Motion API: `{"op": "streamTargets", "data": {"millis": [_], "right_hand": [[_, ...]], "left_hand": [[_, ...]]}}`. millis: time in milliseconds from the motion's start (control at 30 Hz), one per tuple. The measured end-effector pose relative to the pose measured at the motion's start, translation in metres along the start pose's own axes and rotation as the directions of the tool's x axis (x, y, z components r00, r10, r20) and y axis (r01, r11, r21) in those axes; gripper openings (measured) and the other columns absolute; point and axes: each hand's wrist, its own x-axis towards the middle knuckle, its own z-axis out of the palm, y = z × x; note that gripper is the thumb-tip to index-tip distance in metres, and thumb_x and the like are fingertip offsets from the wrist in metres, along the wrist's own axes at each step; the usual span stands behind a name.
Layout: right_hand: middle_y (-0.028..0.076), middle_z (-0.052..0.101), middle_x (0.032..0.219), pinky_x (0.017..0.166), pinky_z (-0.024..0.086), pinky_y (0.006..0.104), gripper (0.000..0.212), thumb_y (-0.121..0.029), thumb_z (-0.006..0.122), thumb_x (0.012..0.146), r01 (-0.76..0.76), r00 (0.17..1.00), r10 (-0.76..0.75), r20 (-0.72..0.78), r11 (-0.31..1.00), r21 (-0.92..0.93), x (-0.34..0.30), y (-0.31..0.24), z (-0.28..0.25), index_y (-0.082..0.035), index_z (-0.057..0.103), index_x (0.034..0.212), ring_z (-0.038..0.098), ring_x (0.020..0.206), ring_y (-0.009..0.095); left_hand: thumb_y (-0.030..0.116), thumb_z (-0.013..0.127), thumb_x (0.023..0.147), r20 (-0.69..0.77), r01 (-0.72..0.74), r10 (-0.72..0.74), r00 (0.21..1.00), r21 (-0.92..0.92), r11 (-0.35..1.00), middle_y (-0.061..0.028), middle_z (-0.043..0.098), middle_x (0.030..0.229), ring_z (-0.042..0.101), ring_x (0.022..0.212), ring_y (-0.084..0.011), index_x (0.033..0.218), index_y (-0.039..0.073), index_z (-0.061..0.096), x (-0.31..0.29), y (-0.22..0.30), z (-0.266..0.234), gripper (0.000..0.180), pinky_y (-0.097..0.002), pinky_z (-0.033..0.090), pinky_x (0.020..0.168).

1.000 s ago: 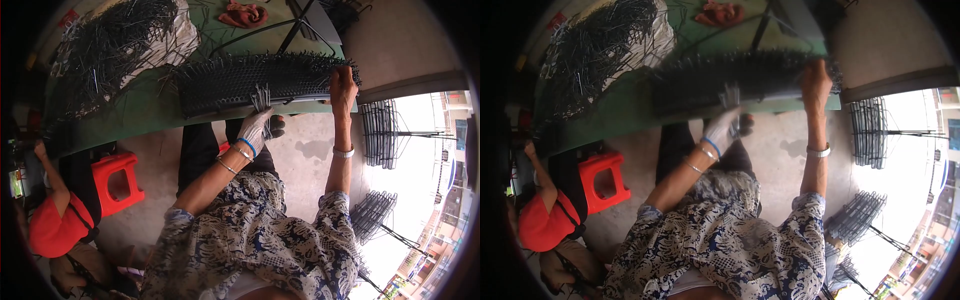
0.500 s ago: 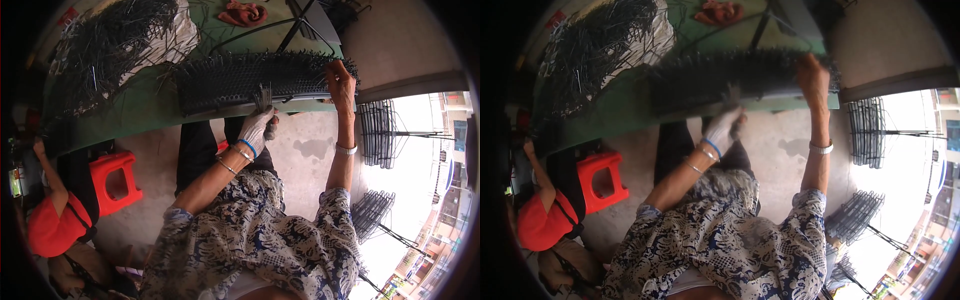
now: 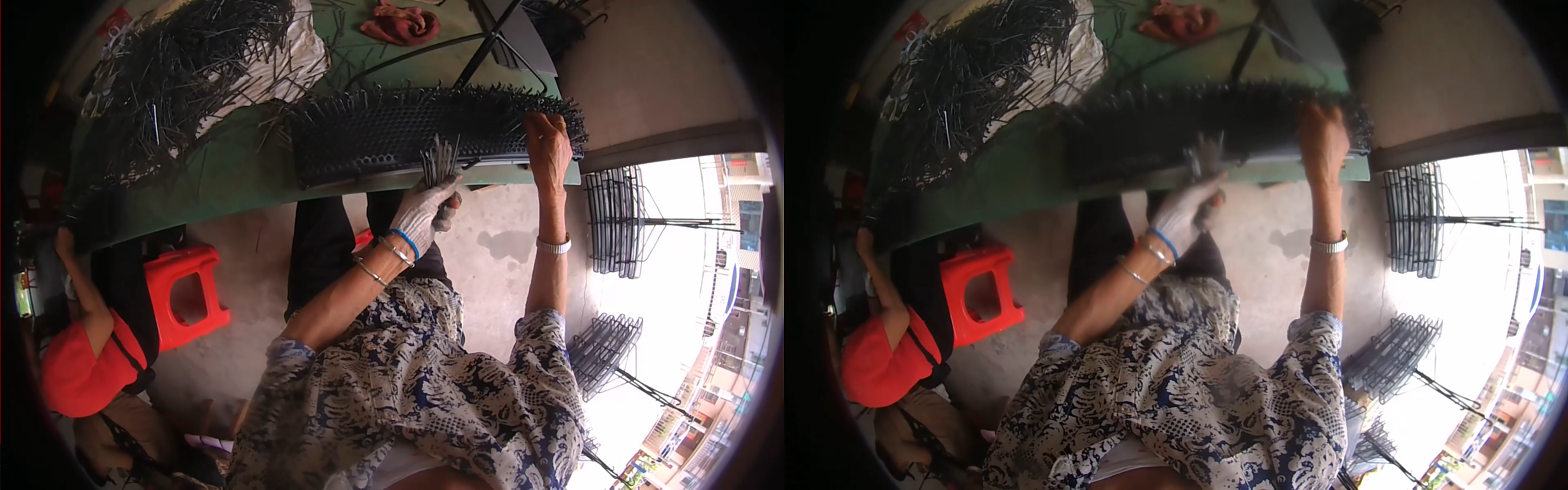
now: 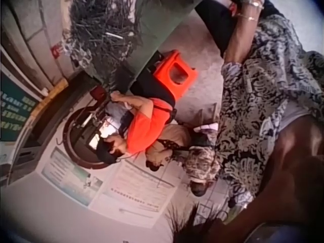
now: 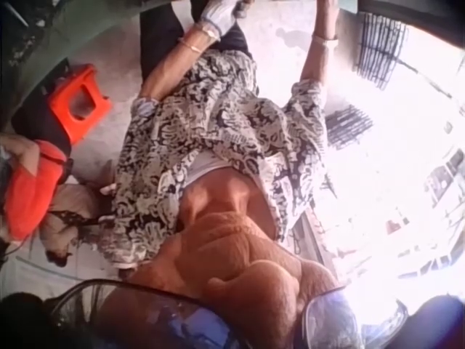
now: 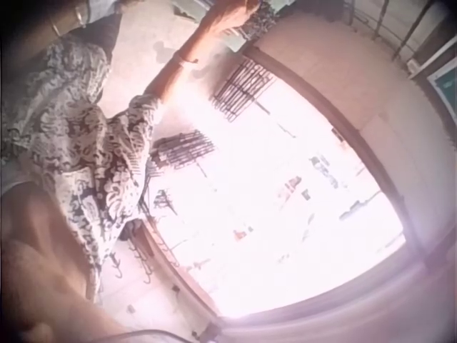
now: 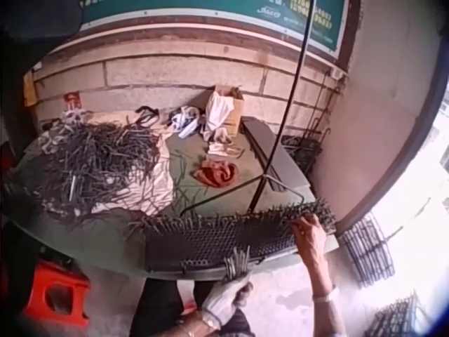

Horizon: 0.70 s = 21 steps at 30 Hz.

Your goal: Assembling metal spike bundles into a base grid frame.

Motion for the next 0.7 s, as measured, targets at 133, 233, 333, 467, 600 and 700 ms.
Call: {"op": "streamTargets", "data": {"millis": [133, 233, 333, 467, 600, 700], "right_hand": [[0.006, 0.063, 0.088, 0.067, 0.049, 0.0324, 0.023, -0.023, 0.064, 0.092, -0.026, 0.998, 0.027, -0.064, 0.999, 0.018, -0.013, -0.017, -0.009, -0.012, 0.070, 0.112, 0.061, 0.072, 0.018], [0.002, 0.064, 0.086, 0.068, 0.047, 0.0276, 0.029, -0.023, 0.063, 0.095, -0.329, 0.920, 0.100, 0.380, 0.723, 0.607, -0.029, -0.031, -0.019, -0.002, 0.067, 0.115, 0.057, 0.073, 0.011], [0.001, 0.062, 0.084, 0.067, 0.044, 0.0245, 0.025, -0.017, 0.061, 0.096, -0.419, 0.854, 0.005, 0.520, 0.599, 0.682, -0.045, -0.067, -0.032, 0.002, 0.066, 0.111, 0.052, 0.073, 0.008], [0.002, 0.062, 0.083, 0.067, 0.044, 0.0243, 0.017, -0.015, 0.061, 0.095, -0.465, 0.864, 0.024, 0.503, 0.418, 0.780, -0.058, -0.067, -0.040, 0.001, 0.065, 0.097, 0.053, 0.072, 0.009], [0.006, 0.065, 0.084, 0.066, 0.045, 0.0239, 0.015, -0.013, 0.060, 0.095, -0.496, 0.867, 0.143, 0.477, 0.319, 0.807, -0.064, -0.058, -0.047, 0.001, 0.060, 0.089, 0.055, 0.069, 0.010], [0.008, 0.067, 0.083, 0.064, 0.049, 0.0258, 0.012, -0.011, 0.056, 0.097, -0.375, 0.913, 0.359, 0.191, 0.561, 0.738, -0.057, -0.056, -0.059, 0.001, 0.058, 0.095, 0.062, 0.069, 0.011]], "left_hand": [[0.023, 0.073, 0.088, 0.034, -0.022, 0.022, 0.999, 0.001, 1.000, -0.0014, 0.060, 0.069, 0.044, 0.048, -0.0035, 0.089, 0.011, 0.064, -0.004, 0.000, 0.001, 0.016, -0.0186, 0.028, 0.039], [0.023, 0.071, 0.090, 0.052, -0.035, 0.033, 0.998, 0.037, 0.999, -0.0028, 0.063, 0.072, 0.045, 0.049, -0.0030, 0.093, 0.010, 0.066, -0.006, -0.003, 0.002, 0.014, -0.0179, 0.028, 0.039], [0.022, 0.069, 0.091, 0.121, -0.056, 0.045, 0.992, 0.093, 0.994, -0.0038, 0.065, 0.074, 0.043, 0.049, -0.0027, 0.098, 0.008, 0.068, -0.008, -0.007, 0.001, 0.016, -0.0173, 0.028, 0.040], [0.021, 0.067, 0.093, 0.168, -0.050, 0.022, 0.986, 0.165, 0.985, -0.0055, 0.067, 0.075, 0.041, 0.048, -0.0024, 0.102, 0.007, 0.069, -0.013, -0.011, 0.000, 0.016, -0.0175, 0.027, 0.039], [0.016, 0.063, 0.094, 0.216, -0.042, -0.013, 0.976, 0.249, 0.968, -0.0088, 0.067, 0.076, 0.040, 0.046, -0.0023, 0.103, 0.005, 0.067, -0.018, -0.005, -0.001, 0.015, -0.0184, 0.026, 0.037], [0.013, 0.060, 0.095, 0.201, -0.005, -0.052, 0.978, 0.275, 0.962, -0.0100, 0.067, 0.076, 0.041, 0.044, -0.0026, 0.104, 0.002, 0.066, -0.015, -0.007, -0.006, 0.015, -0.0193, 0.027, 0.035]]}}
